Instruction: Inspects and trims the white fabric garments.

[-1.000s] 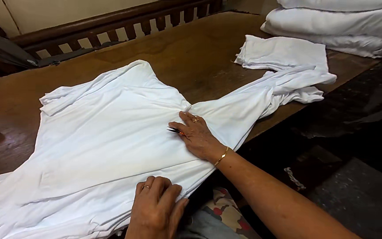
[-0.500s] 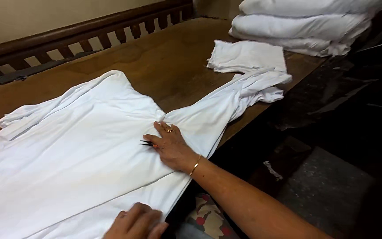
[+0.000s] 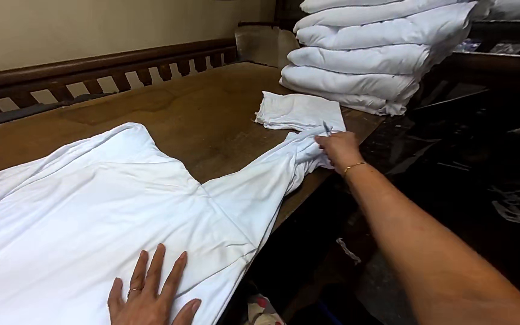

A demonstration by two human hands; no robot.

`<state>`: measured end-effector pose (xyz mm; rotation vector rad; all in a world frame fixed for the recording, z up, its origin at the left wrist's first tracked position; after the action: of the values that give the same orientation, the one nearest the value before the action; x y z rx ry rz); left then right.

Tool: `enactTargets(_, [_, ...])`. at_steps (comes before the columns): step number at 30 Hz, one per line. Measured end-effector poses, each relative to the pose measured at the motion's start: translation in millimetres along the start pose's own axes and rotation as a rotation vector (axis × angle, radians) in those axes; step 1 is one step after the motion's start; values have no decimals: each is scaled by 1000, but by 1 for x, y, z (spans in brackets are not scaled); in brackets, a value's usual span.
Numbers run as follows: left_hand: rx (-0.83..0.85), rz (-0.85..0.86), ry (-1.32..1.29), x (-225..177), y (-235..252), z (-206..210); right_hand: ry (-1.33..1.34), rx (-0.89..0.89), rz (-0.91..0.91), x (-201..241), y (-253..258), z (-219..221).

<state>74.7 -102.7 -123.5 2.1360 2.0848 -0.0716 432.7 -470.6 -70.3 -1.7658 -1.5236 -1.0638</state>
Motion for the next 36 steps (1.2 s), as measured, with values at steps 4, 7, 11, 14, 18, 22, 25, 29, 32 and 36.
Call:
enactTargets(4, [47, -8, 10, 0, 1, -4, -104, 118, 11, 5, 1, -5])
enactTargets(7, [70, -11, 22, 0, 0, -4, -309, 276, 4, 15, -11, 21])
enactTargets(11, [57, -10, 16, -1, 0, -5, -123, 252, -101, 17, -7, 32])
enactTargets(14, [40, -9, 24, -1, -2, -2, 174, 85, -191, 27, -10, 18])
enactTargets(18, [-6, 8, 35, -2, -1, 1, 292, 64, -65, 9, -20, 28])
enactTargets(22, [-96, 12, 15, 0, -3, 6, 527, -12, 73, 8, -29, 33])
enactTargets(25, [-233, 11, -375, 1, -6, -3, 377, -74, -282, 49, -34, 32])
enactTargets(29, [-402, -102, -1432, 9, -18, -34, -44, -16, -1299, 136, -128, 55])
enactTargets(32, [-485, -176, -1982, 34, -40, -56, -201, 459, -1763, 142, -246, 92])
enactTargets(36, [-746, -373, -2087, 63, -78, -60, -300, 1102, -1658, 81, -301, 136])
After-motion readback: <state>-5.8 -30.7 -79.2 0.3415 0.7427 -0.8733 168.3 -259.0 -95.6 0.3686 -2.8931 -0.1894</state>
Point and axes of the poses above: each hand's wrist, its own y-axis towards the middle knuckle, its own z-axis out of the palm, x = y × z, the point moved 1 cm from there along y, towards the middle knuckle, and after that the axes turned 5 degrees about x, right-handed, at the moved point
